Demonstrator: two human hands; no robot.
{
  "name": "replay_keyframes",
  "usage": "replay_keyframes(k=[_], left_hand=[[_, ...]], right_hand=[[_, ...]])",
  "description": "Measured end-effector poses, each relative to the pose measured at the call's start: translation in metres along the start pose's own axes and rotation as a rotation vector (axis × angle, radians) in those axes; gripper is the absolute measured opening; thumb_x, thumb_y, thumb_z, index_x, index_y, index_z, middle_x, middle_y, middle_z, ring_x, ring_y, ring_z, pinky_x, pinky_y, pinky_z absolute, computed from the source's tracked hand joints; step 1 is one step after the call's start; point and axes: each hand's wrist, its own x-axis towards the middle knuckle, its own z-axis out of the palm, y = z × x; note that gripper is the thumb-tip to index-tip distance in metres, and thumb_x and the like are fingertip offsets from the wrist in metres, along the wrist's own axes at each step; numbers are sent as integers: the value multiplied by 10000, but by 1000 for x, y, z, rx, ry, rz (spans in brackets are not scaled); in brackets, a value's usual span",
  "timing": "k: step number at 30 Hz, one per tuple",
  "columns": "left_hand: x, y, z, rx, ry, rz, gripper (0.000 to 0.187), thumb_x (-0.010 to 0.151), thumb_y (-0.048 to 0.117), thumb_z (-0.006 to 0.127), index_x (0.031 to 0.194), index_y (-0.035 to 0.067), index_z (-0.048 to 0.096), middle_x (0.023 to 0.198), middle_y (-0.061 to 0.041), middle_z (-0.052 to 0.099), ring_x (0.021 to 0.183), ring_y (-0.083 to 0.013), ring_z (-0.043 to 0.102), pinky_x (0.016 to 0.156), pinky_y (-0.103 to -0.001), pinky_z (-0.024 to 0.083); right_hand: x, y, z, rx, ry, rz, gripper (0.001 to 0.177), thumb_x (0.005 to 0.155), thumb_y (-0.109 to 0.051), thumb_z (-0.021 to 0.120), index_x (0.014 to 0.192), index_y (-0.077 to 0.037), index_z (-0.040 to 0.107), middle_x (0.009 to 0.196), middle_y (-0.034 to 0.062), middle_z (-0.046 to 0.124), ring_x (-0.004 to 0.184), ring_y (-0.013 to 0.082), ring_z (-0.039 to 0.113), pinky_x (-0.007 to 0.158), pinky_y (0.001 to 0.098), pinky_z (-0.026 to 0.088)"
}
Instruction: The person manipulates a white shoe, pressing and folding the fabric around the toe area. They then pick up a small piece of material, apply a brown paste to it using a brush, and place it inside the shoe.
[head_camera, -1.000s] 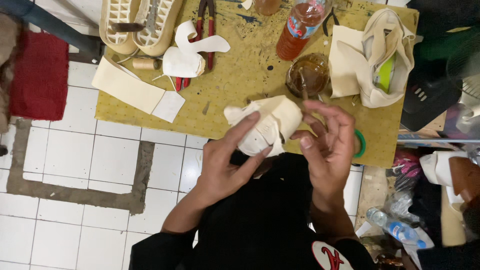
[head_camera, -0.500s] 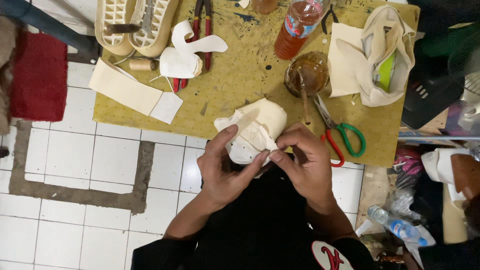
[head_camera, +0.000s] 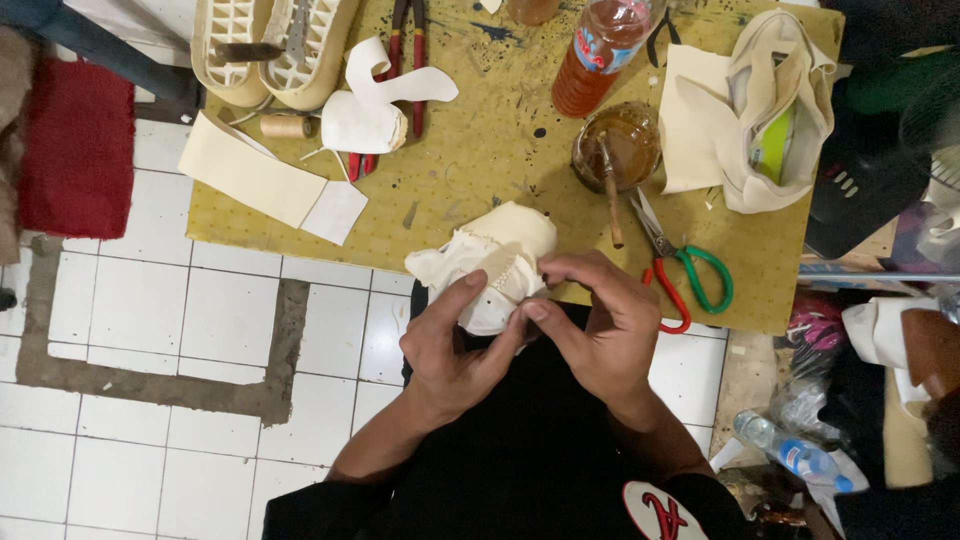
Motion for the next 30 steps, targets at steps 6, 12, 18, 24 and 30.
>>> replay_keyframes(k=[6,12,18,24,30], left_hand=[[-3,-10,-5,40,-19,46,437,719,-27,873,1116,-74,697,889,-221,757,727,-420,760,614,-440,615],[3,-5,-9,33,-11,63,423,751,-33,842,1140,-66,679,912,-230,746,730,-425,753,598,-448,607],[-8,-16,-7,10,8,85,450,749,-54,844,1152,-46,644,912,-220,734,729,-398,752,583,-432,603],[-23,-20,-4,-93,101,82,551,726,-108,843,1174,-85,522,977,-213,668,810,-333,745,680,-399,598],[-22,-17,-16,-202,46,-34,545,775,-92,807,1195,-64,460,1033,-206,678,930,-328,744,802,-444,589]], right_hand=[[-2,5,6,133,-34,142,303,775,-12,869,1034,84,746,767,133,706,755,147,656,752,354,602],[-1,1,9,141,-61,121,163,794,39,843,927,84,761,750,157,683,703,174,637,681,336,580],[3,-7,17,117,-117,240,76,946,-23,694,914,45,709,792,129,602,751,163,540,673,355,538],[2,-17,27,-50,-125,221,204,1036,-126,559,895,5,627,771,94,487,699,153,445,583,331,384],[-7,-1,30,31,-77,273,162,992,-115,640,885,6,628,724,68,503,680,113,439,558,279,393]])
